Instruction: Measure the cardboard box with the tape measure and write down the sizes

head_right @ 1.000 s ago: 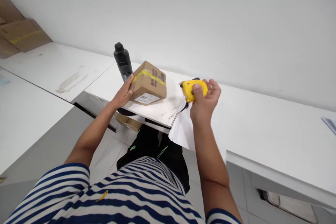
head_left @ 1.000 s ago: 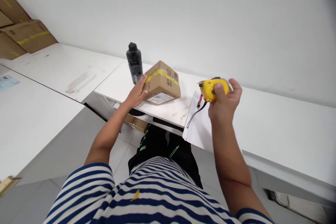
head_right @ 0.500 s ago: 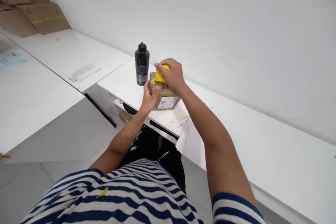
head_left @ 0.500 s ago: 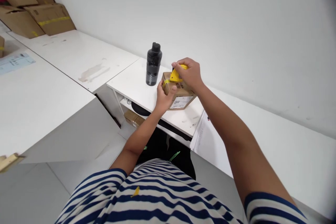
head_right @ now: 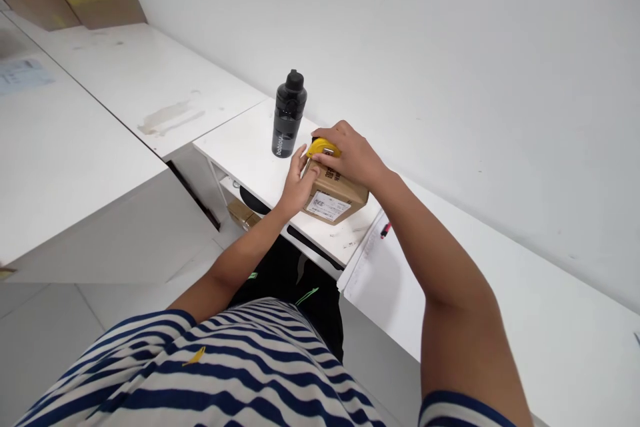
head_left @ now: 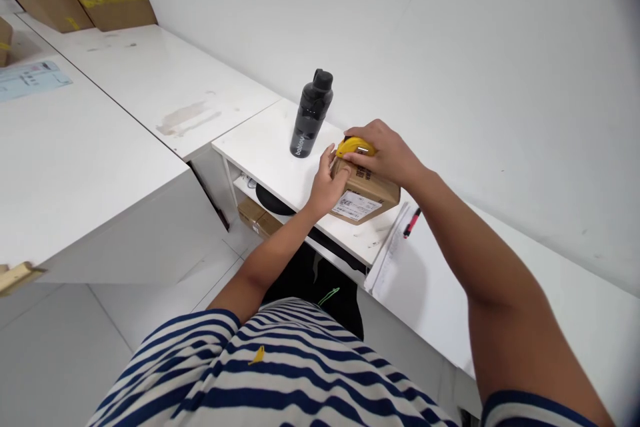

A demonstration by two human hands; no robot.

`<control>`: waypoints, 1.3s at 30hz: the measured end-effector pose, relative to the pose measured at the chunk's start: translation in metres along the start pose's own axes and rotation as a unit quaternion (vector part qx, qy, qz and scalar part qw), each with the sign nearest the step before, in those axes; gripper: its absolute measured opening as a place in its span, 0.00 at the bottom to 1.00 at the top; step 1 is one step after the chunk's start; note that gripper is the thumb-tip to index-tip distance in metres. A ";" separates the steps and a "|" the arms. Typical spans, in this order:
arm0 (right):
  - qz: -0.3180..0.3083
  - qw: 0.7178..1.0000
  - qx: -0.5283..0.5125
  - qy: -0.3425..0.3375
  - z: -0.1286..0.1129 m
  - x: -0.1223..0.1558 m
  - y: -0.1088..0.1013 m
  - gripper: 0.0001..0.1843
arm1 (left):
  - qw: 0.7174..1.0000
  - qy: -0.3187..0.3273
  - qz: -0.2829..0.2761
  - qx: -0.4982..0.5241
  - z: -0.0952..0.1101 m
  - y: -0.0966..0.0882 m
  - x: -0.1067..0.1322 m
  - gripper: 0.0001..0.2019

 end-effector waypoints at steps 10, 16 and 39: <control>-0.017 0.999 0.015 0.025 0.014 0.019 -0.014 0.25 | 0.991 0.112 0.056 -0.051 0.009 0.009 0.006 0.19; -0.007 0.999 0.015 0.043 0.027 0.040 -0.021 0.26 | 0.988 0.128 0.038 -0.078 0.016 0.007 0.009 0.22; 0.009 0.999 -0.018 0.027 0.027 0.004 -0.003 0.26 | 0.988 0.104 -0.023 -0.109 0.013 0.000 -0.002 0.22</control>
Point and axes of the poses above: each hand's wrist, its own x-axis away from the middle knuckle, its own y-axis out of the palm, z = x × y, the point moved 6 cm from there along -x, towards the middle knuckle, and after that the axes turned 7 degrees about x, right-handed, at the moved point
